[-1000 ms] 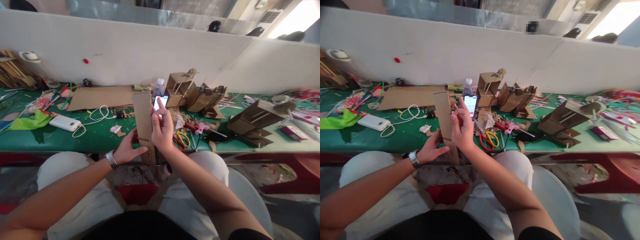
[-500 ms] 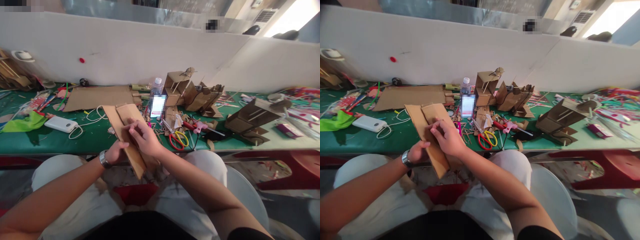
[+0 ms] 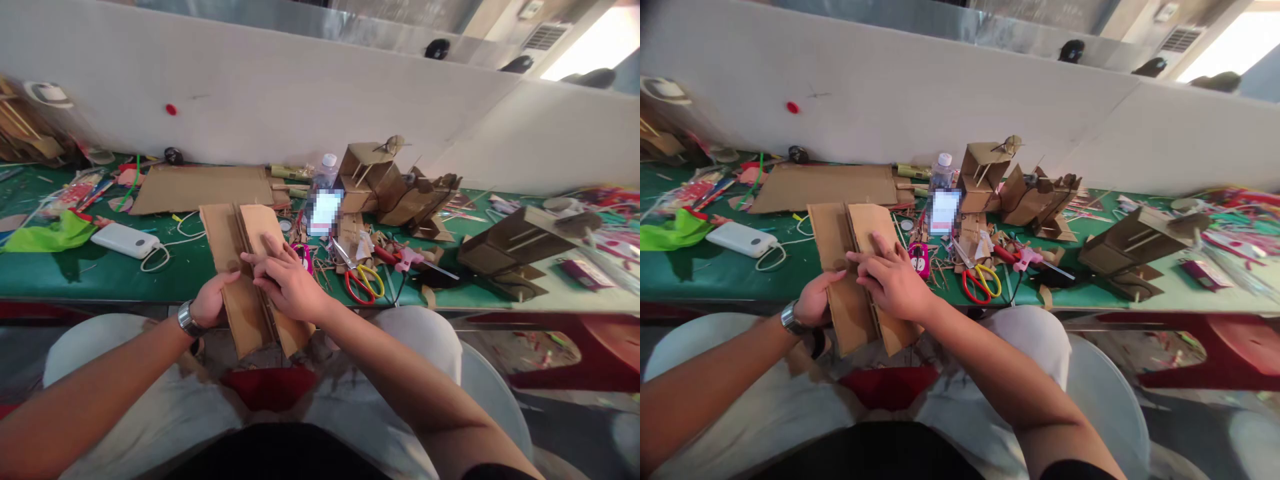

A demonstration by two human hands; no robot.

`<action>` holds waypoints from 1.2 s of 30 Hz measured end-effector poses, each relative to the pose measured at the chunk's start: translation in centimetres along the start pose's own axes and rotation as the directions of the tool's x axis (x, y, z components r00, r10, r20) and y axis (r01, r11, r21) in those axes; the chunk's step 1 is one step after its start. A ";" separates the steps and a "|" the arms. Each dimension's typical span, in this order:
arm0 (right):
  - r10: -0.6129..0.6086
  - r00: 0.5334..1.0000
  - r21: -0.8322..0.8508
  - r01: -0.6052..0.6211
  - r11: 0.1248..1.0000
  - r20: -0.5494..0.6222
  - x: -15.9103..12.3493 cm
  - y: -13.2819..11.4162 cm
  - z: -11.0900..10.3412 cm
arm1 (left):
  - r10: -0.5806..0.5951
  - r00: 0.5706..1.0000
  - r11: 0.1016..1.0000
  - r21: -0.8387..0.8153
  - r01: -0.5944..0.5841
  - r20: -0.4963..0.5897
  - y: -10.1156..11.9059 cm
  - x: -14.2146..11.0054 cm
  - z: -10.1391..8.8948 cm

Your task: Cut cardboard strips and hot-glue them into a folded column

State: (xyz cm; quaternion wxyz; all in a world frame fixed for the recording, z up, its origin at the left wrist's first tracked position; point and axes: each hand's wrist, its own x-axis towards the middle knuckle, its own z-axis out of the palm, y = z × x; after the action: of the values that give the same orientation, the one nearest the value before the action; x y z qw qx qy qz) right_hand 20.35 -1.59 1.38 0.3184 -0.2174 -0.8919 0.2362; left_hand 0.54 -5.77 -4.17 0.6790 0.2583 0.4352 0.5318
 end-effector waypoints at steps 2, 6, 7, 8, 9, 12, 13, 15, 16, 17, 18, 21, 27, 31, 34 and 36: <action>-0.055 0.998 0.015 0.055 0.998 -0.022 0.1 0.0 0.1 | -0.023 1.000 1.000 -0.013 0.023 -0.010 0.2 -0.2 -0.2; -0.140 0.985 0.044 0.145 0.988 -0.098 0.3 -0.2 -0.2 | 0.003 0.998 0.999 -0.032 -0.005 -0.064 0.6 -0.7 -0.5; -0.149 0.982 0.043 0.155 0.987 -0.120 0.4 -0.2 -0.4 | 0.002 0.997 0.999 -0.032 -0.004 -0.081 0.7 -0.8 -0.6; -0.152 0.978 0.042 0.159 0.986 -0.142 0.4 -0.2 -0.6 | -0.006 0.995 1.000 -0.030 0.003 -0.097 0.8 -0.8 -0.7; -0.147 0.975 0.042 0.156 0.987 -0.165 0.4 -0.2 -0.9 | -0.013 0.994 1.000 -0.028 0.010 -0.110 0.9 -0.8 -0.8; -0.078 0.970 0.045 0.091 0.995 -0.228 0.4 0.5 -1.6 | -0.006 0.990 0.999 -0.049 -0.001 -0.144 1.5 -0.6 -1.3; -0.039 0.967 0.046 0.052 0.998 -0.251 0.4 0.8 -1.8 | 0.013 0.987 0.998 -0.065 -0.024 -0.161 1.8 -0.4 -1.6; 0.052 0.949 0.063 -0.034 0.997 -0.311 0.6 1.7 -2.0 | 0.078 0.975 0.990 -0.098 -0.100 -0.206 2.6 0.1 -2.5; 0.105 0.933 0.087 -0.080 0.993 -0.344 0.9 2.3 -2.1 | 0.120 0.963 0.982 -0.115 -0.151 -0.241 3.1 0.4 -3.1; 0.160 0.913 0.118 -0.124 0.985 -0.376 1.4 3.0 -2.2 | 0.167 0.946 0.970 -0.125 -0.208 -0.278 3.6 0.8 -3.8; 0.212 0.892 0.152 -0.164 0.975 -0.398 2.2 3.8 -2.2 | 0.197 0.929 0.960 -0.129 -0.248 -0.314 4.0 1.1 -4.5; 0.335 0.826 0.196 -0.274 0.942 -0.454 6.1 6.6 -2.4 | 0.234 0.901 0.942 -0.144 -0.303 -0.366 4.8 2.0 -6.8; 0.407 0.807 0.194 -0.357 0.914 -0.428 13.4 10.3 -2.2 | 0.268 0.882 0.927 -0.147 -0.346 -0.388 4.9 2.6 -8.7; 0.450 0.801 0.282 -0.361 0.889 -0.395 11.3 9.7 -1.8 | 0.298 0.859 0.920 -0.116 -0.375 -0.417 5.2 2.6 -8.9; 0.512 0.772 0.420 -0.351 0.837 -0.377 8.0 8.6 -1.5 | 0.328 0.849 0.914 -0.086 -0.396 -0.415 5.8 2.7 -8.7; 0.567 0.739 0.527 -0.339 0.780 -0.364 5.9 7.5 -1.4 | 0.354 0.848 0.908 -0.071 -0.412 -0.395 6.2 2.8 -8.2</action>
State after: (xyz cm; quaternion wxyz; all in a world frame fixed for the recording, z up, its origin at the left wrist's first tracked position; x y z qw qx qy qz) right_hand 18.95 7.94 0.83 0.5100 -0.4121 -0.6194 0.4318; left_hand -9.53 -2.12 -4.00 0.4815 0.1813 0.4534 0.7278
